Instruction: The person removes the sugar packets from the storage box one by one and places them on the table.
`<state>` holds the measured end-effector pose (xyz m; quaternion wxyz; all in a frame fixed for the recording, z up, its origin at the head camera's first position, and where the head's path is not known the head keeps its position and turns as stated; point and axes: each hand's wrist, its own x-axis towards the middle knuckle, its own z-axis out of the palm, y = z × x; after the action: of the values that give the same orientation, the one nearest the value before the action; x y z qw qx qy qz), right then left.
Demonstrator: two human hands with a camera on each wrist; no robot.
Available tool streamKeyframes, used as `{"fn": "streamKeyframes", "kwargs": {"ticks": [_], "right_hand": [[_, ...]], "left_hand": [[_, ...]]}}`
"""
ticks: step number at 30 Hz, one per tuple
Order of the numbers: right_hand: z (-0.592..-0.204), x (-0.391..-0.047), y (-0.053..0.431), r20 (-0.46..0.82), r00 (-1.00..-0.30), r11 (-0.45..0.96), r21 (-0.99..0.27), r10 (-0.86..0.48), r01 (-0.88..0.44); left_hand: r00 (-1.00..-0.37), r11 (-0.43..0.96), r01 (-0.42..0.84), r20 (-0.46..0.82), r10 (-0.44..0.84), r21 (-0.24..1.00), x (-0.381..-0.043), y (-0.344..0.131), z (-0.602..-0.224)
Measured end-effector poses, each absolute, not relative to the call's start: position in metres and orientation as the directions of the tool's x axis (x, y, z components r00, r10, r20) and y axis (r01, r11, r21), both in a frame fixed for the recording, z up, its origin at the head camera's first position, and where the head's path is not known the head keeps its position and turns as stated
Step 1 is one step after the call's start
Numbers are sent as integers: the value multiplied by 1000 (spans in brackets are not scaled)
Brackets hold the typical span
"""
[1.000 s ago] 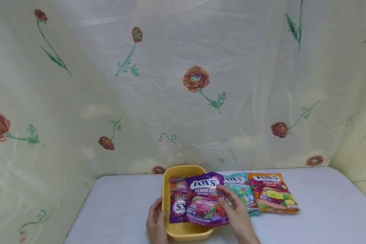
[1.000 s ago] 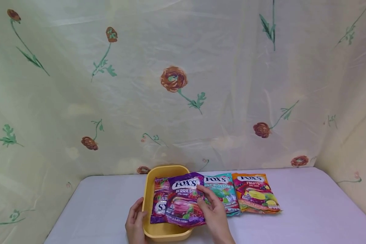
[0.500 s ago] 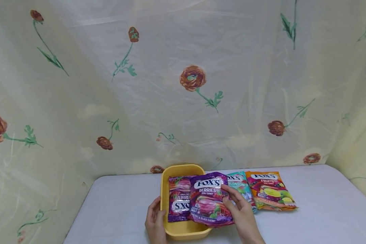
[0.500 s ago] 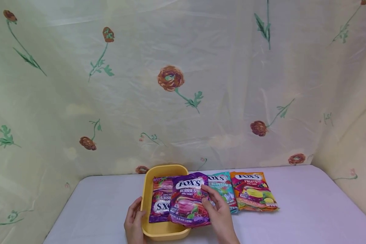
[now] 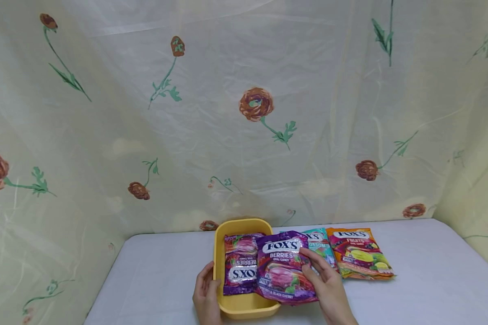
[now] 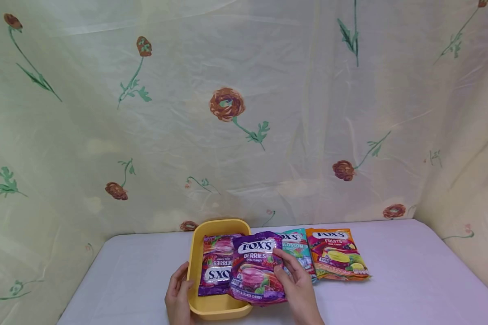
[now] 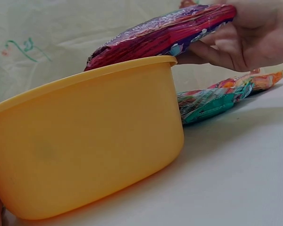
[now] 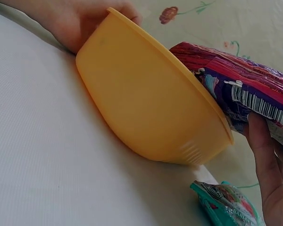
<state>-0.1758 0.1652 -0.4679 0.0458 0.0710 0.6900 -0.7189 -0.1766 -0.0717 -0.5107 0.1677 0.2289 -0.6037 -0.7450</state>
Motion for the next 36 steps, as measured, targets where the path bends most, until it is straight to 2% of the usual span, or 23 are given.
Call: {"fn": "streamKeyframes", "kwargs": {"ticks": [21, 28, 36], "right_hand": [[-466, -168, 177, -229, -972, -30, -973, 62, 227], [-468, -163, 186, -188, -981, 29, -981, 54, 190], [-468, -161, 191, -188, -981, -7, -982, 50, 188]], "left_hand": [[-833, -202, -81, -177, -524, 976, -178, -72, -508], [-838, -210, -84, -183, -514, 974, -176, -72, -508], [-846, -225, -80, -185, -499, 971, -177, -73, -507]]}}
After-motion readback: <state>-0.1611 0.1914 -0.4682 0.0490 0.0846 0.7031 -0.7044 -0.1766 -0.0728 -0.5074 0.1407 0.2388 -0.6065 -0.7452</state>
